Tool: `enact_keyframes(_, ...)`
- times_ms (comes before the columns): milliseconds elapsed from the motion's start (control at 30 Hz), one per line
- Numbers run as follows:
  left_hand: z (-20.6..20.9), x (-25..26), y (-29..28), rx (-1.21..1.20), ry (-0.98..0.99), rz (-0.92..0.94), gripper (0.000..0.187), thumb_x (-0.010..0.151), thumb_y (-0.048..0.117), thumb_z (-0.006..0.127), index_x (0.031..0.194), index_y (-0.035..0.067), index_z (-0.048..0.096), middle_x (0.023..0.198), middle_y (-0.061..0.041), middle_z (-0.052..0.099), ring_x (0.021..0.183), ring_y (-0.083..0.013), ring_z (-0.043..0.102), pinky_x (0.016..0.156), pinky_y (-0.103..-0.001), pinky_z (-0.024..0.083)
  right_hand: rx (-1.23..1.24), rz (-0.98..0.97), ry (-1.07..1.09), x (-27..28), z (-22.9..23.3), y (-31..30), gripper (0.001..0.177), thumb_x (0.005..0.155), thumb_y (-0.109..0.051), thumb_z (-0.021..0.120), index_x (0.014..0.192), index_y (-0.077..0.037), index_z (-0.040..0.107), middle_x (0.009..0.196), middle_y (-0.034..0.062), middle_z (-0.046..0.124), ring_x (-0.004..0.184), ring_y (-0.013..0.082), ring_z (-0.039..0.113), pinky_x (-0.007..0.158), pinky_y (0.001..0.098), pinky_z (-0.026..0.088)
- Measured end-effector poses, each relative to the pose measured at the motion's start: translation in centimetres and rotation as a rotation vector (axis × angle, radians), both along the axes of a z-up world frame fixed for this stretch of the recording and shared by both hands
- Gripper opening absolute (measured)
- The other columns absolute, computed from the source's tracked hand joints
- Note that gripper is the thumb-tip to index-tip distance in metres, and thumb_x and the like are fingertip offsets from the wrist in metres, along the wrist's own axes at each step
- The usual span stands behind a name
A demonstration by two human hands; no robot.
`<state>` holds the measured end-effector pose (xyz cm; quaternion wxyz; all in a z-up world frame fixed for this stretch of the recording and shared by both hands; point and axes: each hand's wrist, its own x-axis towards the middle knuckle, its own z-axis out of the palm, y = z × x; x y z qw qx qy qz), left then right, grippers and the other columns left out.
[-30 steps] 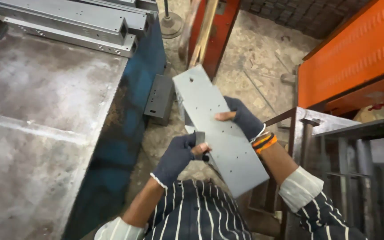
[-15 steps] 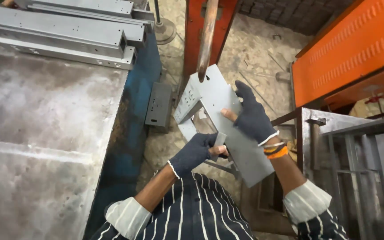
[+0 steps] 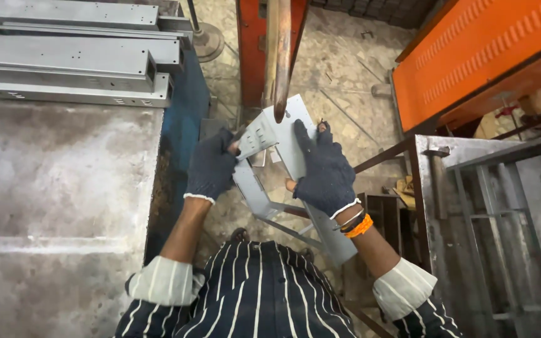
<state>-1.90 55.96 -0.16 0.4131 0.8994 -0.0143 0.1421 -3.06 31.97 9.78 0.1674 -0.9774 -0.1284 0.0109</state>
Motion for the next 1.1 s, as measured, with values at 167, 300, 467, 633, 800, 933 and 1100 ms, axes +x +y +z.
enact_keyframes(167,2.5,2.5,-1.7,-0.014,-0.158,0.014,0.020,0.091,0.021,0.075,0.087,0.002,0.069,0.083,-0.021,0.066,0.080,-0.0399,0.066,0.068,-0.046,0.050,0.006,0.022,-0.036,0.4,-0.1,-0.5,0.116,0.052,-0.034,0.089,0.156,-0.025,0.038,0.153,0.0327,0.037,0.116,0.0487,0.057,0.095,0.0514,0.051)
enact_keyframes(300,1.9,4.1,-2.0,-0.004,-0.255,-0.087,0.014,0.092,0.019,0.077,0.093,0.005,0.074,0.086,-0.019,0.067,0.084,-0.0366,0.067,0.074,-0.044,0.051,-0.021,0.039,-0.024,0.9,0.4,-0.5,0.116,0.049,-0.034,0.089,0.154,-0.029,0.040,0.156,0.0301,0.036,0.114,0.0468,0.058,0.095,0.0504,0.051)
enact_keyframes(467,0.3,5.0,-2.6,-0.346,-0.225,-0.196,0.023,0.098,0.017,0.072,0.118,0.007,0.076,0.103,-0.012,0.072,0.098,-0.0238,0.069,0.086,-0.035,0.054,-0.031,0.052,-0.060,1.2,0.4,-0.5,0.113,0.051,-0.032,0.088,0.154,-0.028,0.042,0.155,0.0304,0.036,0.114,0.0468,0.059,0.096,0.0506,0.051)
enact_keyframes(633,-2.5,6.3,-3.7,-0.705,0.064,-0.301,0.031,0.101,0.017,0.067,0.130,0.006,0.071,0.111,-0.003,0.075,0.101,-0.0101,0.065,0.093,-0.029,0.053,-0.027,0.029,-0.031,1.2,0.9,0.1,0.112,0.050,-0.031,0.089,0.152,-0.028,0.044,0.155,0.0290,0.037,0.113,0.0460,0.059,0.094,0.0503,0.051)
enact_keyframes(800,-0.3,5.5,-4.9,-0.816,0.022,-0.234,0.040,0.089,0.015,0.082,0.122,-0.002,0.069,0.109,-0.008,0.074,0.100,-0.0110,0.067,0.089,-0.028,0.055,-0.028,0.047,-0.106,1.1,0.1,0.1,0.111,0.052,-0.033,0.089,0.153,-0.023,0.044,0.150,0.0309,0.041,0.110,0.0444,0.061,0.090,0.0492,0.054)
enact_keyframes(933,0.6,5.2,-5.0,-0.759,0.066,-0.185,0.042,0.089,0.019,0.081,0.124,-0.002,0.069,0.106,-0.007,0.075,0.097,-0.0103,0.068,0.087,-0.027,0.056,-0.014,0.033,-0.124,1.0,-0.2,0.3,0.110,0.054,-0.033,0.088,0.154,-0.023,0.044,0.150,0.0309,0.042,0.109,0.0441,0.062,0.091,0.0491,0.054)
enact_keyframes(1100,-0.2,5.5,-5.4,-0.782,0.051,-0.163,0.040,0.089,0.019,0.081,0.122,-0.002,0.071,0.104,-0.008,0.075,0.094,-0.0112,0.069,0.086,-0.027,0.056,-0.005,0.029,-0.130,1.1,-0.7,0.2,0.110,0.053,-0.032,0.088,0.152,-0.023,0.044,0.152,0.0321,0.041,0.107,0.0452,0.062,0.090,0.0492,0.054)
